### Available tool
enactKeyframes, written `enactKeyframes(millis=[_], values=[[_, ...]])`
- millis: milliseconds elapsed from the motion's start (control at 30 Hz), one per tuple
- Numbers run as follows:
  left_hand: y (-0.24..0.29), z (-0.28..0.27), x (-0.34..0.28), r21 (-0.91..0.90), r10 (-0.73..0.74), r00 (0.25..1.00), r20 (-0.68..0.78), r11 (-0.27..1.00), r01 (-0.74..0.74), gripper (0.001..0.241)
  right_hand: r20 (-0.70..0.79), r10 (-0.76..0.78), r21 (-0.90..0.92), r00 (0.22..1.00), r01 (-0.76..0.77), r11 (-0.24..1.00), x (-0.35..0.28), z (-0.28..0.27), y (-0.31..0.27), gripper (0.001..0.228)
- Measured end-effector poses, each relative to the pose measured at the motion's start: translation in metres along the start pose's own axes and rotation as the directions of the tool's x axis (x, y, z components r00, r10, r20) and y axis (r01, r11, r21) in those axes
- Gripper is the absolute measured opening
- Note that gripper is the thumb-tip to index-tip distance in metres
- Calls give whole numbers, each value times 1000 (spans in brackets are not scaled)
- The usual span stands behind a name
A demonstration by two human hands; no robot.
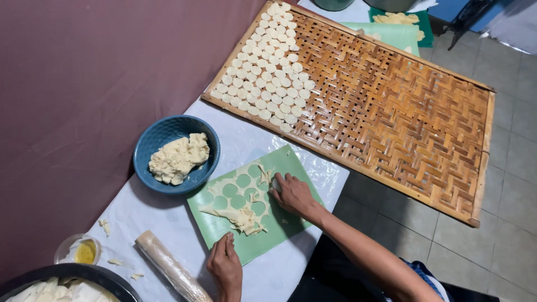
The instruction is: Rolling out dough and placing circular cutouts onto a bamboo drying tray.
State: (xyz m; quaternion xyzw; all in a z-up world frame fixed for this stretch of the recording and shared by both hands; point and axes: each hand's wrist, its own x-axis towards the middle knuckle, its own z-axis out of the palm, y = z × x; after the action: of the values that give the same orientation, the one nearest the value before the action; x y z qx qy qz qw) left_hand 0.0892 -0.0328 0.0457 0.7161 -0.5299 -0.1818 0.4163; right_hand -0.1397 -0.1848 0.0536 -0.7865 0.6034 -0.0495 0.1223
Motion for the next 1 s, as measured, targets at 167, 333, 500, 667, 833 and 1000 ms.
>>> enactKeyframes(millis=[167, 333, 500, 667, 833, 1000], values=[[4, 18, 9, 80, -68, 997, 40, 995, 65, 17, -70, -21, 42, 997, 24, 999, -9, -11, 3, 43], [27, 9, 16, -13, -34, 999, 35, 999, 34, 9, -81, 13, 67, 997, -7, 998, -12, -11, 10, 42], [24, 13, 13, 99, -74, 979, 187, 993, 57, 14, -91, 22, 67, 996, -16, 998, -14, -1, 12, 42], [23, 19, 7, 59, -78, 989, 128, 996, 71, 6, -67, 6, 70, 998, -1, 998, -11, -6, 19, 46], [13, 21, 1, 142, -136, 987, 81, 982, 124, 25, -16, 77, 91, 997, -76, 993, 1, -15, 33, 48], [9, 16, -2, 284, 42, 988, -145, 959, 1, 59, -200, 44, -105, 979, -67, 992, 35, -22, 50, 47]])
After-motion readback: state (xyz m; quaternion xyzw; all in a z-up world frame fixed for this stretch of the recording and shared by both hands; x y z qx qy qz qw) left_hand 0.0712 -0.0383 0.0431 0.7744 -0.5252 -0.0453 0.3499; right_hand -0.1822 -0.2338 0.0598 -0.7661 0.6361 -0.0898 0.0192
